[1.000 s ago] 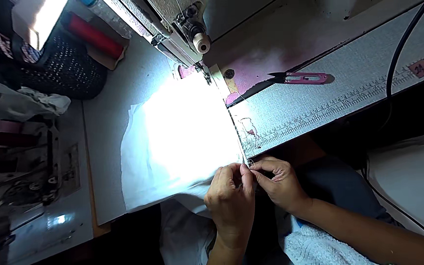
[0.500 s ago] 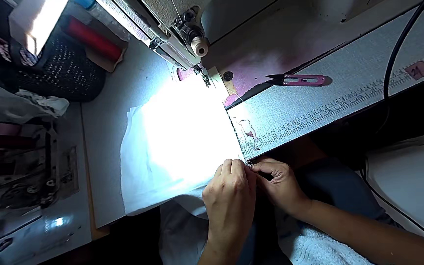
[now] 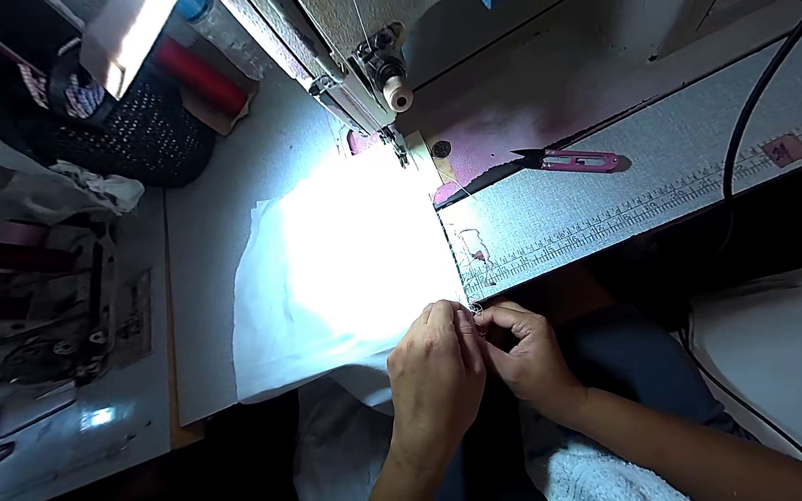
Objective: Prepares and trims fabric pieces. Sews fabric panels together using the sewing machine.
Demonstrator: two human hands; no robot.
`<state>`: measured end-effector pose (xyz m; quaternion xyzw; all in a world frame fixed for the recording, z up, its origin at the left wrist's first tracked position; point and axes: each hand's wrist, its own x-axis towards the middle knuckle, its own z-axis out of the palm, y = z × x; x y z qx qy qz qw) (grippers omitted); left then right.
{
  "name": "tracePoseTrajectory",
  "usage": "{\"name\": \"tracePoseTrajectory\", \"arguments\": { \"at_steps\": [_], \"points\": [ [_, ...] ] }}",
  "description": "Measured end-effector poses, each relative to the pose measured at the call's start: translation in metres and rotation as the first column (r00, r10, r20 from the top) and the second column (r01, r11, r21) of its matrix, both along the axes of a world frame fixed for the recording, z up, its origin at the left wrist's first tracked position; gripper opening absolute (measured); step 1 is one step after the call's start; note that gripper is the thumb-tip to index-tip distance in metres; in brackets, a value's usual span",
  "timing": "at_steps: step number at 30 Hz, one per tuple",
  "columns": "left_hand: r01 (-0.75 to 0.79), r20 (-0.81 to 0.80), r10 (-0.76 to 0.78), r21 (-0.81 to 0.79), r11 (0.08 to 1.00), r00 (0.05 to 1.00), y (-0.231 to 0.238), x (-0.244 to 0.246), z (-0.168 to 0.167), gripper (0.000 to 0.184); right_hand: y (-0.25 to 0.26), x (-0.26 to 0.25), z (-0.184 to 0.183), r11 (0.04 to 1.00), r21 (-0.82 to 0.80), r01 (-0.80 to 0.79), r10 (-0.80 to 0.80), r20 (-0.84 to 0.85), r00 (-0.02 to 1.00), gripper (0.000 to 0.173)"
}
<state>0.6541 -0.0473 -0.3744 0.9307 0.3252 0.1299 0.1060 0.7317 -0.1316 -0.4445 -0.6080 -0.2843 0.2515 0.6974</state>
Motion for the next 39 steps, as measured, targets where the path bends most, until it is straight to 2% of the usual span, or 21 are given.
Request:
{"name": "tracePoseTrajectory", "arguments": {
  "at_steps": [2, 7, 11, 14, 17, 25, 29, 34, 39],
  "points": [
    [0.003, 0.007, -0.003, -0.053, 0.999, 1.0, 0.002, -0.001, 0.001, 0.031, 0.004, -0.003, 0.004, 0.998, -0.041, 0.05, -0.05, -0.007, 0.999, 0.016],
    [0.035, -0.03, -0.04, -0.15, 0.988, 0.999, 0.02, -0.006, 0.017, 0.031, 0.004, -0.002, 0.003, 0.999, 0.025, 0.04, -0.039, -0.046, 0.998, 0.009],
    [0.168, 0.084, -0.171, 0.035, 0.985, 0.982, 0.056, 0.011, 0.02, 0.025, 0.005, -0.004, 0.007, 0.997, 0.052, 0.055, -0.052, -0.046, 0.998, 0.01],
    [0.291, 0.0, -0.291, 0.05, 0.956, 0.957, 0.098, 0.023, 0.002, 0.047, 0.008, -0.01, 0.015, 0.996, 0.072, 0.045, -0.042, -0.034, 0.999, 0.01],
    [0.265, -0.091, -0.265, -0.013, 0.964, 0.96, 0.119, 0.02, -0.016, 0.055, 0.01, -0.011, 0.019, 0.999, 0.046, 0.018, -0.016, -0.044, 0.999, 0.011],
    [0.231, -0.089, -0.228, 0.021, 0.973, 0.969, 0.113, 0.02, -0.015, 0.056, 0.009, -0.007, 0.012, 0.999, 0.042, -0.01, 0.016, -0.166, 0.986, 0.013],
    [0.241, -0.109, -0.232, 0.074, 0.968, 0.967, 0.111, 0.024, -0.009, 0.057, 0.008, -0.004, 0.005, 1.0, -0.006, -0.018, 0.017, -0.191, 0.981, 0.015],
    [0.23, -0.099, -0.22, 0.106, 0.967, 0.97, 0.105, 0.028, -0.007, 0.053, 0.008, -0.007, 0.007, 1.0, 0.029, -0.004, 0.009, -0.159, 0.987, 0.014],
    [0.279, 0.019, -0.287, 0.18, 0.943, 0.958, 0.089, 0.015, -0.012, 0.033, 0.008, -0.007, 0.005, 1.0, 0.024, -0.006, 0.01, -0.156, 0.988, 0.013]
  ]
}}
